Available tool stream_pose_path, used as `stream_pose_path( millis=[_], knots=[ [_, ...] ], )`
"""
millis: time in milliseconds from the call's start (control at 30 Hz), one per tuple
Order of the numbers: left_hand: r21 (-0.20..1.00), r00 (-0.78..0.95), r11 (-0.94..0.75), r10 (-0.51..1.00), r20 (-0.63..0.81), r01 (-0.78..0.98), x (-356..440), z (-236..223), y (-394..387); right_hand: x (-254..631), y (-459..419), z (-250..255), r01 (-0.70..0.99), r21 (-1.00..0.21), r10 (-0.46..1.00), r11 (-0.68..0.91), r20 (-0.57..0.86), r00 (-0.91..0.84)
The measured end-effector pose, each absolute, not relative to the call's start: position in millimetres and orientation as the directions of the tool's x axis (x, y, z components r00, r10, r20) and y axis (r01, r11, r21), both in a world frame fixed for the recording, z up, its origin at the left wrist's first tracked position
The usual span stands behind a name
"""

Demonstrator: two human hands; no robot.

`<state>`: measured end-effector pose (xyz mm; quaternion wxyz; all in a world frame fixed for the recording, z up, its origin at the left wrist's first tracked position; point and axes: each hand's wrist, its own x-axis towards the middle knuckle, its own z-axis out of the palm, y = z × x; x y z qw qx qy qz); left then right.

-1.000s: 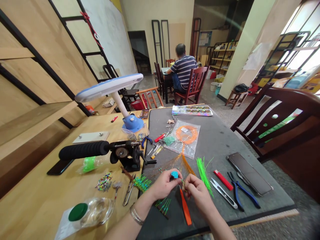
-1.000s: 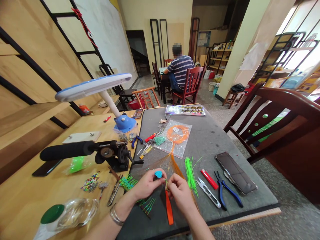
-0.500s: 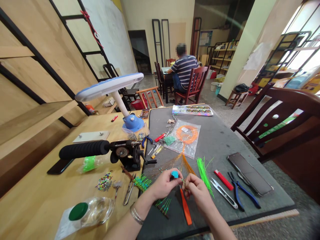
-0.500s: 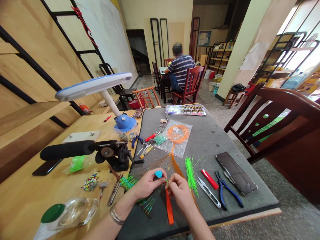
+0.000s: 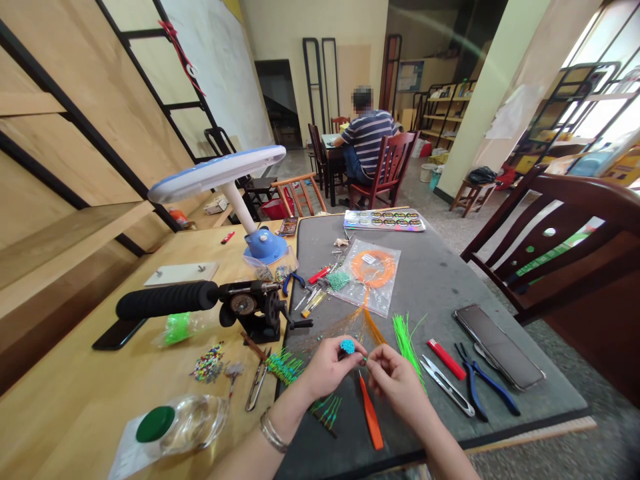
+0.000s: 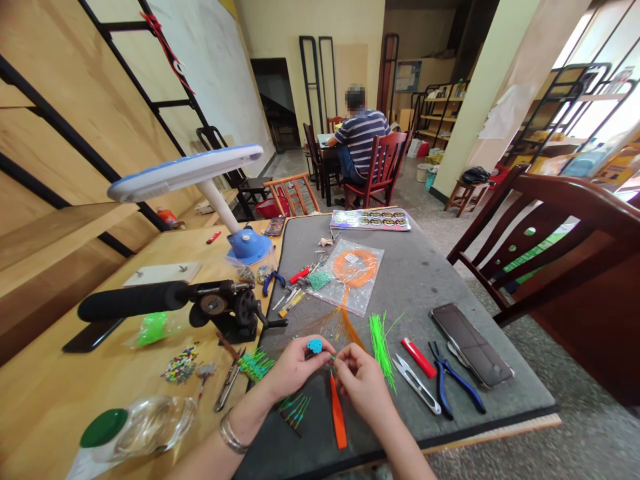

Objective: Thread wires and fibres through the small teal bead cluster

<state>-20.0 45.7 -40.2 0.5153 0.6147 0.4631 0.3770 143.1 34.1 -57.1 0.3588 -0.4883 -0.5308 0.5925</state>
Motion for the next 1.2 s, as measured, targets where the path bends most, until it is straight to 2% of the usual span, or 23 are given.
stream_pose_path(
  millis=[233, 400, 533, 667, 767, 867, 933, 1000, 1100, 1200],
  knots=[
    [0.987, 0.252, -0.045, 0.968, 0.004, 0.157, -16, -42, 45, 142, 36, -64, 0.11, -0.983, 0.953, -0.144, -0.168, -0.253],
    [0.989, 0.209, 0.057, 0.974, -0.085, 0.14, -20, -45, 48, 144, 36, -61, 0.127, -0.978, 0.952, -0.167, -0.193, -0.239],
    [0.978, 0.034, -0.056, 0.998, 0.05, 0.199, -30, -47, 58, 145, 36, -58, 0.059, -0.964, 0.931, -0.259, -0.265, -0.252],
    [0.944, -0.028, -0.082, 0.995, 0.096, 0.32, -38, -47, 61, 144, 37, -58, -0.021, -0.944, 0.916, -0.331, -0.315, -0.248],
    [0.885, -0.069, -0.179, 0.971, 0.23, 0.429, -36, -40, 53, 143, 37, -60, -0.115, -0.92, 0.915, -0.374, -0.346, -0.209],
    [0.845, 0.063, -0.298, 0.951, 0.303, 0.444, -28, -30, 42, 141, 36, -59, -0.187, -0.896, 0.909, -0.402, -0.367, -0.196],
    [0.815, 0.237, -0.368, 0.928, 0.289, 0.447, -21, -26, 37, 141, 36, -57, -0.201, -0.892, 0.908, -0.405, -0.366, -0.205],
    [0.791, 0.32, -0.395, 0.91, 0.265, 0.468, -16, -26, 34, 140, 36, -55, -0.186, -0.901, 0.911, -0.393, -0.353, -0.215],
    [0.797, 0.316, -0.375, 0.917, 0.244, 0.473, -10, -29, 35, 141, 37, -54, -0.113, -0.931, 0.922, -0.347, -0.317, -0.22],
    [0.887, 0.235, -0.253, 0.957, 0.17, 0.386, -8, -31, 37, 144, 39, -53, -0.046, -0.97, 0.959, -0.24, -0.229, -0.168]
  ],
)
